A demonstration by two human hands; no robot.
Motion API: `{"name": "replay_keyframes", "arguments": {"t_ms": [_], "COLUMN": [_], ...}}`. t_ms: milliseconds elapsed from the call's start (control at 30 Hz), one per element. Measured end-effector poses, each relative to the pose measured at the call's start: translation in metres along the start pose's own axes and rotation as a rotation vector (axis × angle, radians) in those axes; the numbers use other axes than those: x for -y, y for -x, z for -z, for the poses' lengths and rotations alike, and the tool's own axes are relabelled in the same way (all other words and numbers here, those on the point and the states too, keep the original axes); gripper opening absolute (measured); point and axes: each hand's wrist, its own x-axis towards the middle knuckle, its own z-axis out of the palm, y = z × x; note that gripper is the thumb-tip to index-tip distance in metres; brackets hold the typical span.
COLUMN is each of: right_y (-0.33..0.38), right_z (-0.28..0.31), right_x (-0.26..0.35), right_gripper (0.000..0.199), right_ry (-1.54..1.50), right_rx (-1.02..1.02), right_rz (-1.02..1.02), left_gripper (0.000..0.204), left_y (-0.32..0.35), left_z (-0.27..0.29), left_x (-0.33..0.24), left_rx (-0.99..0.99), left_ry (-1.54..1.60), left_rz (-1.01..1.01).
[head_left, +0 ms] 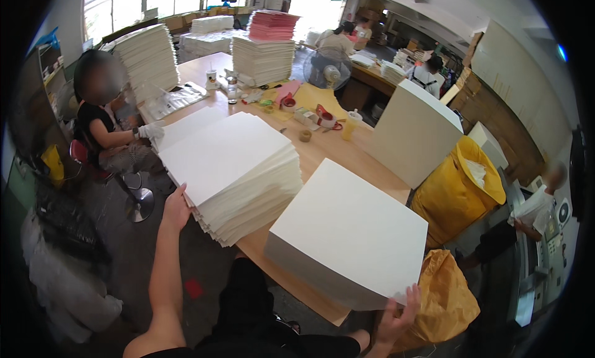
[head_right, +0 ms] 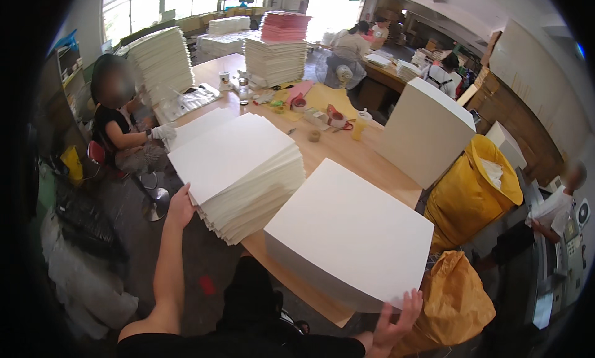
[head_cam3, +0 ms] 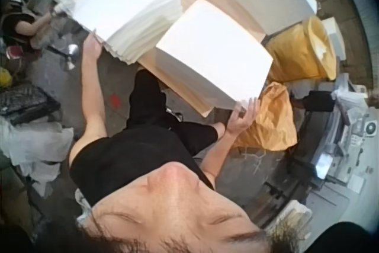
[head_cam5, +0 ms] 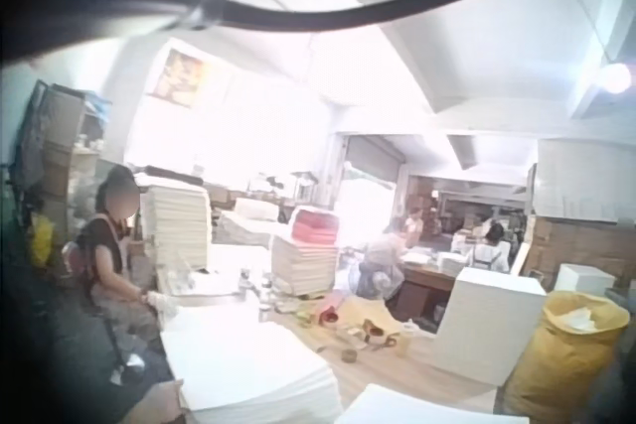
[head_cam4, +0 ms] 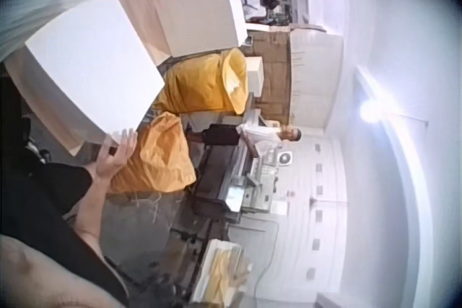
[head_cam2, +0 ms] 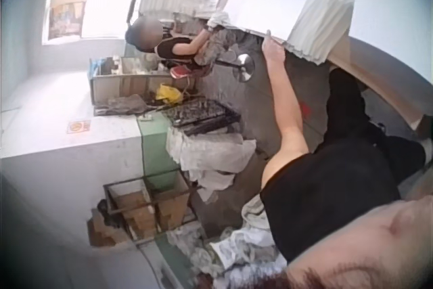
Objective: The person repeatedly picks up small stacks of white paper sheets from a table, aligns them, and places them onto a growing pile. The hands handle the sheets directly without tools, and the process continues throughout the clip.
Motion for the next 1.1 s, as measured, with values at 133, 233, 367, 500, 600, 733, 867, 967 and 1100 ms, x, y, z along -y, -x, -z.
{"name": "replay_keyframes", "arguments": {"t_ms": [133,233,367,500,600,733,867,967,1100], "right_y": [0.014,0.022,0.015,0.011,-0.019,-0.068,-0.062,-0.067,-0.078], "right_z": [0.015,-0.008,-0.003,0.015,0.052,0.056,0.015,0.018,0.013], "right_x": [-0.047,-0.063,-0.055,-0.058,-0.036,0.004,0.013,0.003,0.014], "right_gripper": [0.033,0.025,0.019,0.033,0.049,0.047,0.037,0.032,0.03], "right_ry": [-0.532,-0.777,-0.726,-0.24,0.029,-0.141,0.08,-1.148,-1.195], "right_rx": [-0.096,-0.164,-0.108,0.07,0.325,0.264,0.075,-0.054,-0.108], "right_rz": [-0.567,-0.737,-0.72,-0.556,-0.433,-0.545,-0.224,-0.861,-0.824], "left_gripper": [0.033,0.036,0.031,0.025,0.018,0.02,0.022,0.034,0.052], "left_y": [0.065,0.133,0.158,0.147,0.145,0.144,0.149,0.149,0.15], "left_z": [-0.127,-0.265,-0.377,-0.403,-0.401,-0.392,-0.401,-0.402,-0.404], "left_x": [0.044,0.061,0.116,0.167,0.191,0.173,0.181,0.175,0.165], "left_rx": [-0.455,0.437,1.186,1.438,1.417,1.41,1.4,1.456,1.501], "left_ry": [-0.662,-0.552,-0.766,-0.942,-0.882,-0.9,-0.813,-0.806,-0.809], "left_rz": [-0.871,-0.487,-0.655,-0.817,-0.668,-0.709,-0.698,-0.663,-0.637]}}
